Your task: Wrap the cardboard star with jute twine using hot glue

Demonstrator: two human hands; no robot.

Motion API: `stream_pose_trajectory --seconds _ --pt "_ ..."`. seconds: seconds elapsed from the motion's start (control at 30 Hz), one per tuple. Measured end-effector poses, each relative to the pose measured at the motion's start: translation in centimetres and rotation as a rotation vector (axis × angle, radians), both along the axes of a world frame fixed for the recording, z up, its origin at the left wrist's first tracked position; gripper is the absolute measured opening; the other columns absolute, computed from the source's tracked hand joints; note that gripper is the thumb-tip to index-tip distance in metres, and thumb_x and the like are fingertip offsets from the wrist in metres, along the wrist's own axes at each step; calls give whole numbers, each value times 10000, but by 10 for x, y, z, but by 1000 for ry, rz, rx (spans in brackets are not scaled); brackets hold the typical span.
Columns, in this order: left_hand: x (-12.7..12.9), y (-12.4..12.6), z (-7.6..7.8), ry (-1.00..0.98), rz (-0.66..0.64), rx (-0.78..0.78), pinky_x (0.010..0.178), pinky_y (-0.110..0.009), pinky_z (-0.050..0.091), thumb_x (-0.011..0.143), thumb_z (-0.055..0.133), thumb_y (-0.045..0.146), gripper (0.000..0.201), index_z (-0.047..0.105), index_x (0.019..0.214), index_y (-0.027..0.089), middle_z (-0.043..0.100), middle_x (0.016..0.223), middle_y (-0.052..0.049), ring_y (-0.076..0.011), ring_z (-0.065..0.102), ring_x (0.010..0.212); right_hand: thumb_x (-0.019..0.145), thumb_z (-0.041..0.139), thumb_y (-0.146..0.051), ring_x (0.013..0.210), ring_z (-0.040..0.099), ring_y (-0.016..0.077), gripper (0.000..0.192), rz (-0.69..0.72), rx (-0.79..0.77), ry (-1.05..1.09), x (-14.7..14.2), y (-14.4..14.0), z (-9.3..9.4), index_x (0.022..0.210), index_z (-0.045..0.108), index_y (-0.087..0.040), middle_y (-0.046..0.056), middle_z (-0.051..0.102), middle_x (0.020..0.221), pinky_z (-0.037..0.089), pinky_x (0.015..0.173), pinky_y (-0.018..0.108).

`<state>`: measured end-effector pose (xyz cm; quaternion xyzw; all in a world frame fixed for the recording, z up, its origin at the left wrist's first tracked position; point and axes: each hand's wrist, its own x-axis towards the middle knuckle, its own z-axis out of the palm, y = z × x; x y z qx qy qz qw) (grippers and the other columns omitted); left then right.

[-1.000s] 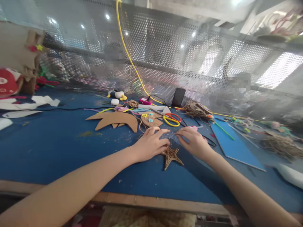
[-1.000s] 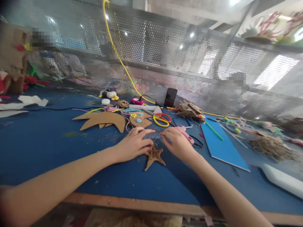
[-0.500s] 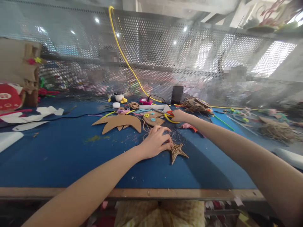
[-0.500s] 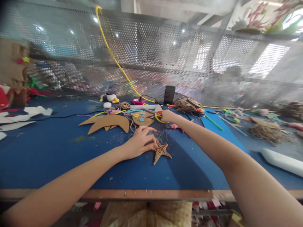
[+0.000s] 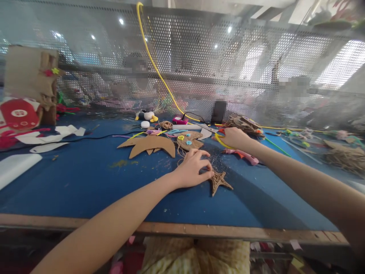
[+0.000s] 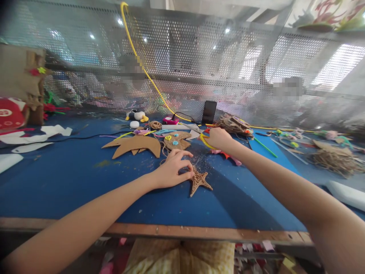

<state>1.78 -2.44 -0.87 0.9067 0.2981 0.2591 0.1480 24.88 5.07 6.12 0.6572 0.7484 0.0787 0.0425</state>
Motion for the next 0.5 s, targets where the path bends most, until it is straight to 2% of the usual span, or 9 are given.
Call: stream_pose_trajectory --seconds 0.07,0.13,0.23,0.33,0.4,0.5 --pt "0 0 -1 -8 -10 0 1144 -553 360 934 652 344 164 739 900 209 540 1371 -89 -328 398 1306 1044 332 -574 980 723 354 624 16 55 -22 16 -26 2 1068 651 -38 280 712 1032 461 754 354" --pt "1 1 -2 -12 -12 2 1144 -549 363 937 645 344 166 738 909 209 542 1368 -90 -326 398 1306 1049 348 -539 842 737 339 574 9 63 -43 33 -53 1 1049 627 -38 273 716 919 431 664 353" --pt "2 2 -3 -6 -5 4 1139 -566 361 942 637 345 171 739 911 212 540 1373 -91 -335 391 1313 977 508 -594 748 728 313 464 29 37 -74 56 -90 -8 950 625 -146 210 721 836 409 608 349" --pt "2 3 -3 -4 -9 0 1134 -575 363 941 640 342 167 738 903 211 543 1370 -88 -336 394 1309 948 479 -667 703 715 331 492 18 3 -127 79 -119 -18 914 625 -198 169 724 793 439 596 393" --pt "3 2 -3 -14 -15 -9 1135 -574 362 938 644 335 159 735 900 210 546 1365 -88 -333 397 1303 897 527 -699 771 728 352 495 -6 0 -139 94 -134 -24 956 667 -228 169 746 863 482 639 423" --pt "3 1 -1 -26 -14 -28 1138 -580 356 935 642 321 149 735 898 211 547 1362 -83 -331 400 1300 865 543 -713 861 743 323 496 63 48 -99 109 -151 -30 1049 721 -288 160 762 1035 524 684 423"
